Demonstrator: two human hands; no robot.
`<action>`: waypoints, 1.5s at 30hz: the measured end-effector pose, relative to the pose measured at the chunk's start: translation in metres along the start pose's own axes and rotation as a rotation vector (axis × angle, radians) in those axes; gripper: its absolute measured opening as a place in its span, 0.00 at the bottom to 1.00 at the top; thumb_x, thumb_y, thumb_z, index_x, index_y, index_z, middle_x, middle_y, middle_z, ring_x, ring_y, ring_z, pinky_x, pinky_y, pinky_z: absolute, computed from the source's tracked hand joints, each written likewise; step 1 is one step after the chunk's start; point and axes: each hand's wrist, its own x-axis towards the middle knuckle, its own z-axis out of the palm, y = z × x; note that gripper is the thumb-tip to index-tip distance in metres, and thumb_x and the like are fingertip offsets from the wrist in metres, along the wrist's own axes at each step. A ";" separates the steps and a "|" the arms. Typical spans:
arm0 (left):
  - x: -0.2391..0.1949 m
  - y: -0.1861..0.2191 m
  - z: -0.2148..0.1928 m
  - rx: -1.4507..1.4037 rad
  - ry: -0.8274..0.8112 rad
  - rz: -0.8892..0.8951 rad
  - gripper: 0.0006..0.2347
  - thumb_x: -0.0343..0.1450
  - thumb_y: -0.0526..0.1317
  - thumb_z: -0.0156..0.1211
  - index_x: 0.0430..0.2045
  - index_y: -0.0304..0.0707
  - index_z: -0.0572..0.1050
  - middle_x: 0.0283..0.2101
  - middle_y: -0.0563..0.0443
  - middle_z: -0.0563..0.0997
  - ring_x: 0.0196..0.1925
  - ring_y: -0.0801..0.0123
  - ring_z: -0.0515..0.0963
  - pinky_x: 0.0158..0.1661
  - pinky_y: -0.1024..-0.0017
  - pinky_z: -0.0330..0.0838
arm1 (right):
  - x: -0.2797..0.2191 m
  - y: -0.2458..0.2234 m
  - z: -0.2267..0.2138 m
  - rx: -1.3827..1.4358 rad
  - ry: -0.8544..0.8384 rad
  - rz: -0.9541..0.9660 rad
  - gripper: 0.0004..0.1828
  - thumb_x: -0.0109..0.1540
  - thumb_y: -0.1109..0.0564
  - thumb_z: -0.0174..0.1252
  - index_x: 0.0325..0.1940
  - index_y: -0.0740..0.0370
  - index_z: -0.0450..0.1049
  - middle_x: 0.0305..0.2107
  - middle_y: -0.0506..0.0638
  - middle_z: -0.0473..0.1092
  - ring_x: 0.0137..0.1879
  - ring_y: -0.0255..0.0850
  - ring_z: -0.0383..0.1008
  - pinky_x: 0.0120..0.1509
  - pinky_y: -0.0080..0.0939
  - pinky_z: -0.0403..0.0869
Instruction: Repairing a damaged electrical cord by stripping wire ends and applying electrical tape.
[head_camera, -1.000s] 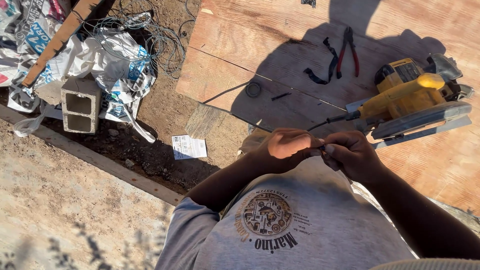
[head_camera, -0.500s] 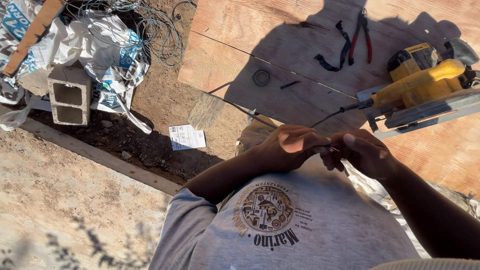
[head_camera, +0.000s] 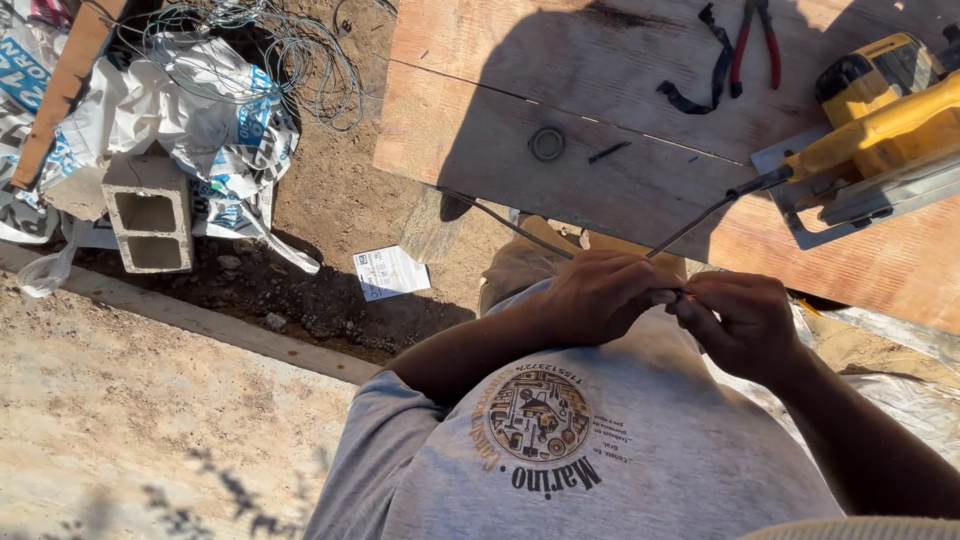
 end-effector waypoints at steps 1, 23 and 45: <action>-0.001 0.000 0.002 -0.003 -0.005 0.000 0.05 0.80 0.38 0.52 0.47 0.42 0.73 0.35 0.50 0.81 0.33 0.56 0.82 0.36 0.61 0.76 | 0.005 -0.001 -0.005 0.000 0.004 0.004 0.18 0.67 0.55 0.52 0.25 0.64 0.72 0.17 0.48 0.69 0.22 0.39 0.68 0.29 0.37 0.66; 0.044 0.013 0.016 -0.142 0.178 -0.130 0.05 0.79 0.37 0.54 0.43 0.41 0.77 0.26 0.44 0.79 0.24 0.49 0.80 0.24 0.65 0.74 | 0.033 0.034 -0.038 -0.104 0.103 -0.349 0.16 0.63 0.59 0.60 0.20 0.61 0.74 0.14 0.51 0.68 0.15 0.45 0.66 0.19 0.40 0.66; 0.082 0.023 0.008 -0.302 0.170 -0.196 0.06 0.79 0.34 0.54 0.44 0.42 0.79 0.31 0.47 0.83 0.26 0.63 0.82 0.27 0.73 0.74 | 0.056 0.064 -0.066 0.021 -0.001 -0.506 0.17 0.65 0.54 0.56 0.22 0.62 0.75 0.18 0.53 0.73 0.19 0.45 0.72 0.22 0.41 0.72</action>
